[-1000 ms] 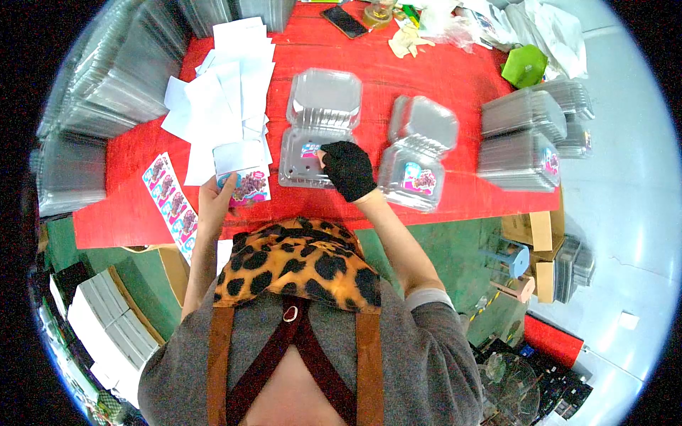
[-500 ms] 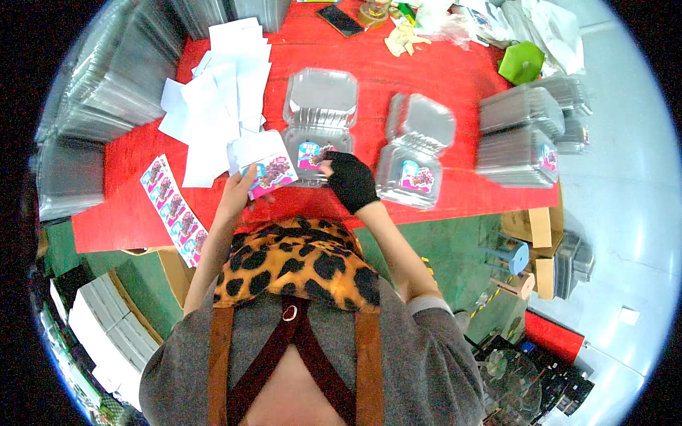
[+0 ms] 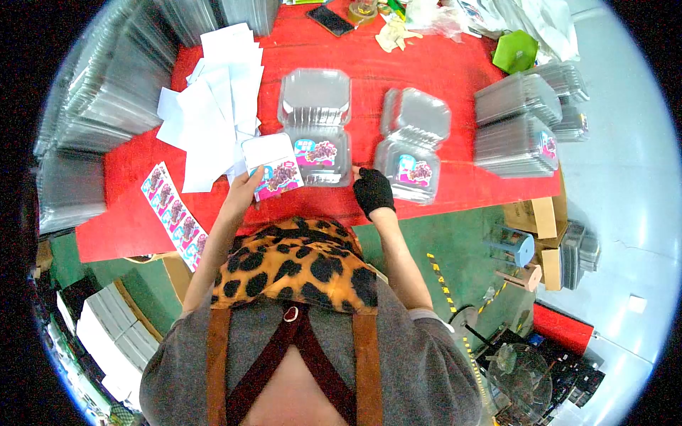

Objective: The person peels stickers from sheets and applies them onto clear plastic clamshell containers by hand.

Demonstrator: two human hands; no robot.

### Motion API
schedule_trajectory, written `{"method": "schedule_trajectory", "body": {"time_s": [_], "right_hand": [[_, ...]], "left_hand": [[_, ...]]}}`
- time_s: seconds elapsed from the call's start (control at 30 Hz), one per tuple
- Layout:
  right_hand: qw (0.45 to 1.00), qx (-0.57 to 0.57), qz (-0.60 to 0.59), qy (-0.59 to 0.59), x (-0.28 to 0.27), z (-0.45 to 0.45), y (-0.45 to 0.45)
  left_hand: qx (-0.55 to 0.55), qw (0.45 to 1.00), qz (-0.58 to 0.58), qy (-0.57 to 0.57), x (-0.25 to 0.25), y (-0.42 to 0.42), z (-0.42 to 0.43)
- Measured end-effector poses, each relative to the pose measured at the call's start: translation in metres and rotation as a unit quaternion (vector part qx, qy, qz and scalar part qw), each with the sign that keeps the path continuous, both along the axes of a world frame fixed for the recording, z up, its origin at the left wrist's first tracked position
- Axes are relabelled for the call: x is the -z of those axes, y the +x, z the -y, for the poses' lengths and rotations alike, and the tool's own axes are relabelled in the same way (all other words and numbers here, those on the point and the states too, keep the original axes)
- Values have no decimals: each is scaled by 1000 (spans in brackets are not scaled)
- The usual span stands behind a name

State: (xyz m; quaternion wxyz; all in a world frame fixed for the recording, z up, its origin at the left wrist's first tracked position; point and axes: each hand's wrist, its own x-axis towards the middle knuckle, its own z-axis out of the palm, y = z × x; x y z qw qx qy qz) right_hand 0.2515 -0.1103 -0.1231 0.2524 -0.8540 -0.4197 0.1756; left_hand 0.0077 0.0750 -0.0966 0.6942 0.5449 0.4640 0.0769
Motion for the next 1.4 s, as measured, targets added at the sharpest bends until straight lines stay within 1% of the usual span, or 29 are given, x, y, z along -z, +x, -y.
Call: {"method": "schedule_trajectory", "body": {"time_s": [0.1,0.13,0.17,0.2,0.23,0.3,0.33,0.4,0.43,0.47,0.57,0.6,0.7,0.73,0.77,0.83,0.9,0.97,1.03,1.07,1.1,1.17,1.27,1.3,1.33,1.37,1.4], "right_hand": [[999,-18,-20,34,-2,2,15],[965,90,-247,-24,-18,-8,16],[899,173,-402,10,-25,-17,20],[792,178,-580,74,-21,-19,28],[646,174,-730,135,-18,-21,35],[602,164,-759,187,-9,-45,25],[578,158,-772,213,-8,-55,19],[729,98,-652,183,7,-61,16],[793,65,-583,164,12,-64,14],[861,83,-480,145,17,-59,8],[852,15,-436,288,37,-48,-3],[820,35,-478,314,29,-46,-10],[843,-32,-429,323,13,-35,-10],[872,-25,-394,288,1,-26,-9],[895,-31,-340,286,-5,-15,-3],[899,35,-300,318,-25,7,15],[894,90,-236,370,-25,33,46],[801,121,-366,458,-27,57,80],[755,154,-466,435,-22,90,110],[765,209,-473,384,6,115,139],[747,211,-517,361,14,127,155],[719,355,-474,364,19,130,157],[787,413,-355,291,29,134,162],[870,421,-187,176,13,125,146],[920,363,46,138,8,118,133],[913,282,278,94,4,108,123],[932,251,195,176,-9,91,111]], "left_hand": [[-28,997,58,-29,-23,-2,-3],[-77,993,75,-38,-32,-1,-4],[-125,987,92,-47,-40,2,-4],[-173,977,109,-55,-44,4,-5],[-190,974,116,-51,-41,2,-9],[-223,965,131,-41,-32,-2,-16],[-235,964,120,-31,-43,1,-14],[-215,969,119,-12,-41,-4,-14],[-207,971,117,-2,-41,-7,-13],[-191,975,112,2,-43,-11,-12],[-148,983,104,11,-54,-16,-8],[-141,984,104,12,-60,-15,-6],[-128,982,138,10,-63,-11,0],[-127,980,154,8,-63,-10,1],[-135,978,157,0,-62,-10,2],[-149,975,163,-15,-61,-12,3],[-111,984,140,-17,-56,-22,0],[-86,990,113,-11,-52,-22,-1],[-82,993,80,0,-50,-19,2],[-72,992,100,-3,-48,-18,2],[-63,991,119,-6,-45,-16,2],[-51,987,151,-22,-43,-15,3],[-46,981,184,-47,-46,-14,7],[-47,979,190,-49,-47,-14,9],[-49,978,197,-51,-48,-13,11],[-32,981,192,-22,-48,-14,11],[-16,983,185,7,-48,-14,13]]}}
